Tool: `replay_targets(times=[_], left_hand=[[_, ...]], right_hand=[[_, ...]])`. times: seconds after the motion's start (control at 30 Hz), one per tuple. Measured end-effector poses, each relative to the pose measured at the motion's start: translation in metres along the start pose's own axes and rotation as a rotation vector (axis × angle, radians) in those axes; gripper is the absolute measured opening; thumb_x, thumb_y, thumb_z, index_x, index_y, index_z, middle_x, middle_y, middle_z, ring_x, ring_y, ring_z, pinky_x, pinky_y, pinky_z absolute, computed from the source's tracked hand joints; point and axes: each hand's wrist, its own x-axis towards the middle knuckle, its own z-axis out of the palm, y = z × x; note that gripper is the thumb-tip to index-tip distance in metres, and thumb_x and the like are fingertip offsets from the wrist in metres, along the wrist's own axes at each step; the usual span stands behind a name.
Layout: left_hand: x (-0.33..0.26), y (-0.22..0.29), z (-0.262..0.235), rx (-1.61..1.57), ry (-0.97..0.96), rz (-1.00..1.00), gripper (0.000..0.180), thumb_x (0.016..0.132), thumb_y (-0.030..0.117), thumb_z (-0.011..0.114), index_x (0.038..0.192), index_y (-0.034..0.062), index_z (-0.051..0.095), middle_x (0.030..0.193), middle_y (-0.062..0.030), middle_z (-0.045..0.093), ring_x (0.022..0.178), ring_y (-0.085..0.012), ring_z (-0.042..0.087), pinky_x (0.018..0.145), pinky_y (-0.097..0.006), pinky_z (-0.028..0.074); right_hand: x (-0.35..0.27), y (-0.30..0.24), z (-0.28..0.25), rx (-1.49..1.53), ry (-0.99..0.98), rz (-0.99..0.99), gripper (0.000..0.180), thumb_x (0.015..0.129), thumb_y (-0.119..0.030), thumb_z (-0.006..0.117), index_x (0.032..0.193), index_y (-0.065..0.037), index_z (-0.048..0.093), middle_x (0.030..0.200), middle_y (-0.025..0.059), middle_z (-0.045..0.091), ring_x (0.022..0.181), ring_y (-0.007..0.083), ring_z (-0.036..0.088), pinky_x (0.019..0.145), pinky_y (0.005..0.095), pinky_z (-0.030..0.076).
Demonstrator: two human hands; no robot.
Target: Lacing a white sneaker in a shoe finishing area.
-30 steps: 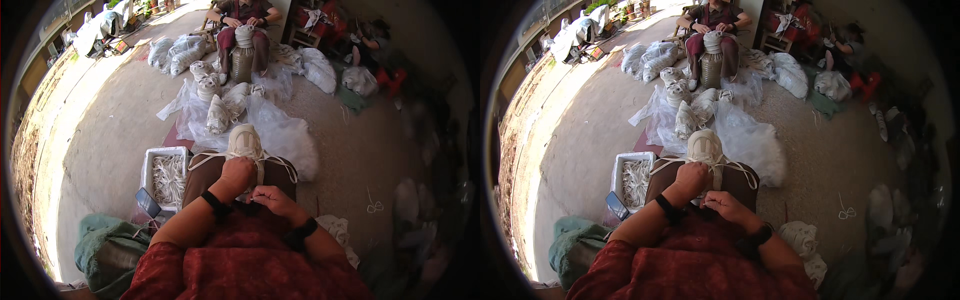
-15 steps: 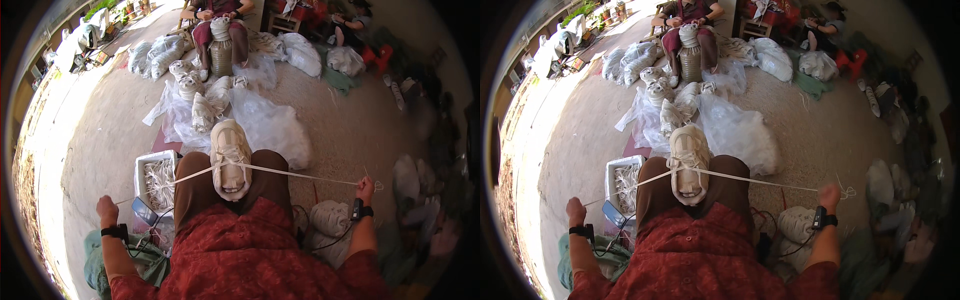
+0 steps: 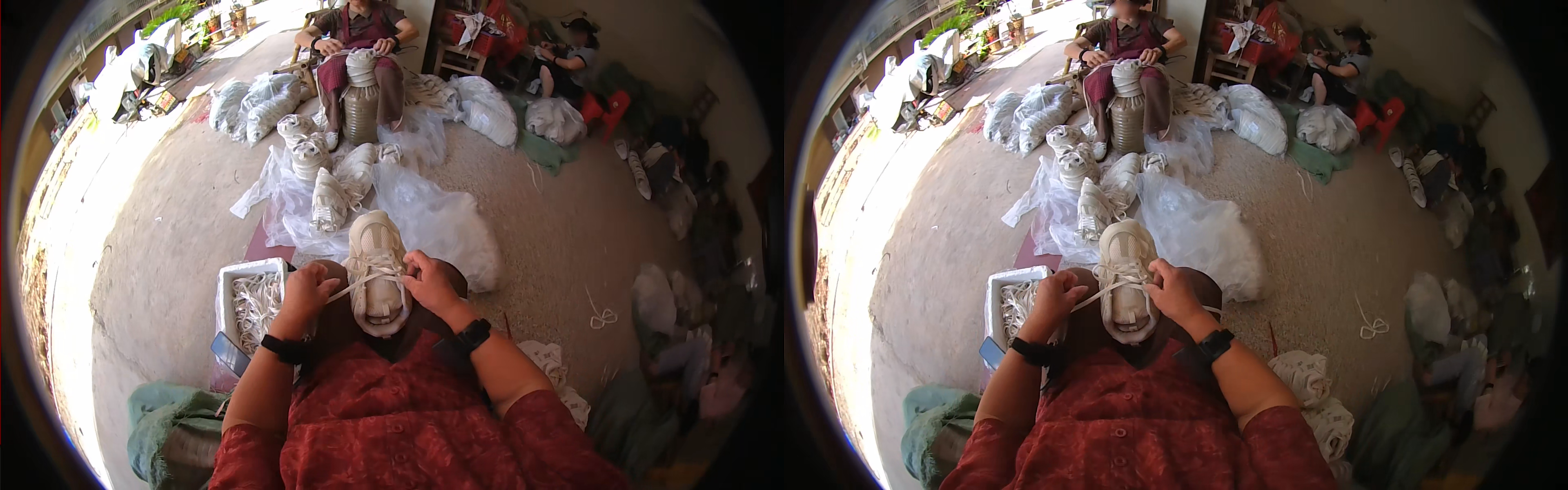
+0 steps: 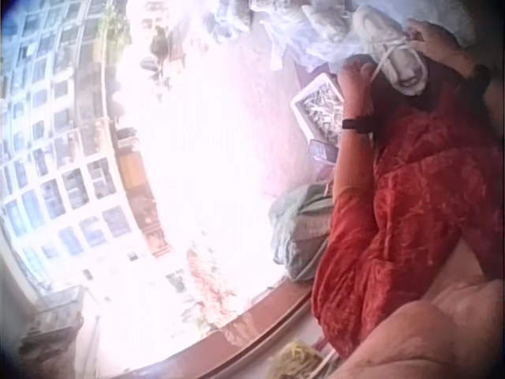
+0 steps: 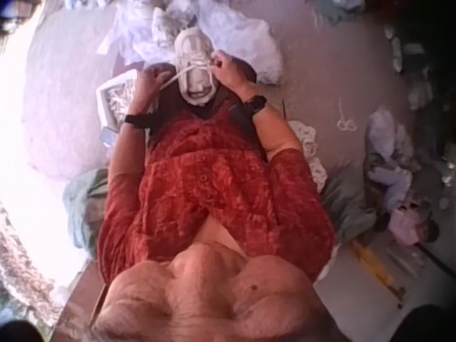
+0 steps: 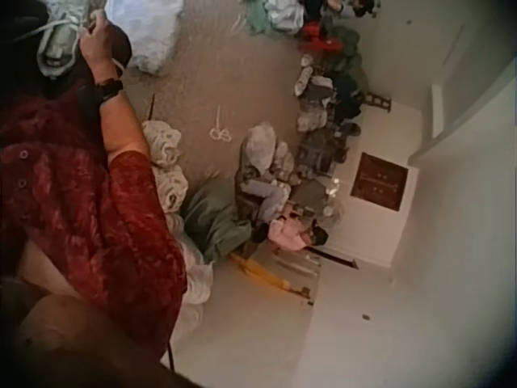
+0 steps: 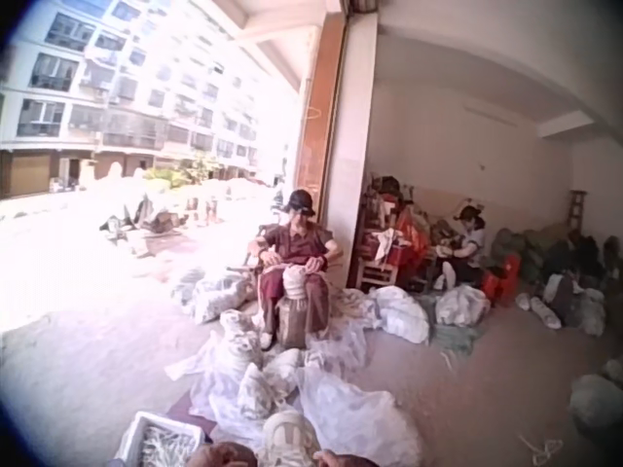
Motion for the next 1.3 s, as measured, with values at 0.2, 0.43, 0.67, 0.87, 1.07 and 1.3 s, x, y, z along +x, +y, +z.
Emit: replay_targets(times=[0.2,0.43,0.67,0.87,1.07,1.3], left_hand=[[0.024,0.003,0.046,-0.497,0.034,0.025,0.011,0.079,0.009,0.064,0.077,-0.0012,0.062,0.06,0.0023,0.055,0.049,-0.0073,0.047,0.046,-0.024,0.038],[0.022,0.02,0.031,-1.023,-0.202,-0.233,0.008,0.086,0.011,0.059,0.084,0.0042,0.063,0.066,0.0025,0.058,0.057,-0.006,0.051,0.054,-0.02,0.042],[0.021,0.017,0.04,-1.111,-0.296,-0.109,0.013,0.088,0.016,0.059,0.081,0.0054,0.062,0.074,0.0025,0.06,0.068,-0.0047,0.052,0.065,-0.019,0.042],[0.016,0.006,0.044,-1.128,-0.258,-0.091,0.019,0.089,0.02,0.059,0.08,0.0036,0.063,0.069,0.0038,0.057,0.062,-0.0035,0.047,0.059,-0.018,0.037],[0.014,0.012,0.039,-1.119,-0.268,-0.13,0.025,0.088,0.025,0.059,0.074,0.0044,0.061,0.066,0.004,0.055,0.059,-0.0036,0.043,0.057,-0.02,0.034],[0.017,0.017,0.041,-1.03,-0.228,-0.177,0.018,0.078,0.009,0.067,0.068,0.0063,0.052,0.063,0.005,0.051,0.054,-0.0044,0.042,0.052,-0.02,0.036]], right_hand=[[0.016,0.005,0.022,0.138,0.035,0.078,0.016,0.069,-0.009,0.066,0.079,-0.001,0.056,0.072,0.0153,0.057,0.066,0.0298,0.056,0.062,0.0386,0.045],[0.044,-0.024,0.004,-0.434,0.034,-0.297,0.014,0.067,-0.006,0.064,0.069,-0.001,0.051,0.064,0.0147,0.055,0.063,0.0345,0.055,0.056,0.0378,0.043],[0.04,-0.006,0.015,-0.042,0.309,-0.036,0.008,0.068,0.001,0.057,0.067,0.0,0.049,0.058,0.0154,0.052,0.053,0.03,0.054,0.052,0.0369,0.043],[0.027,-0.009,0.014,0.454,0.137,0.307,0.008,0.075,-0.001,0.061,0.068,0.002,0.059,0.061,0.0018,0.057,0.058,0.0068,0.051,0.054,0.0241,0.041],[0.021,0.016,0.008,0.489,-0.103,0.241,0.018,0.08,-0.011,0.062,0.068,0.003,0.059,0.056,-0.0005,0.05,0.056,0.0068,0.044,0.05,0.0263,0.038],[0.012,0.012,0.0,0.383,-0.04,0.151,0.013,0.078,-0.006,0.063,0.069,0.0,0.056,0.06,-0.0016,0.05,0.059,0.0048,0.044,0.053,0.0239,0.039]])
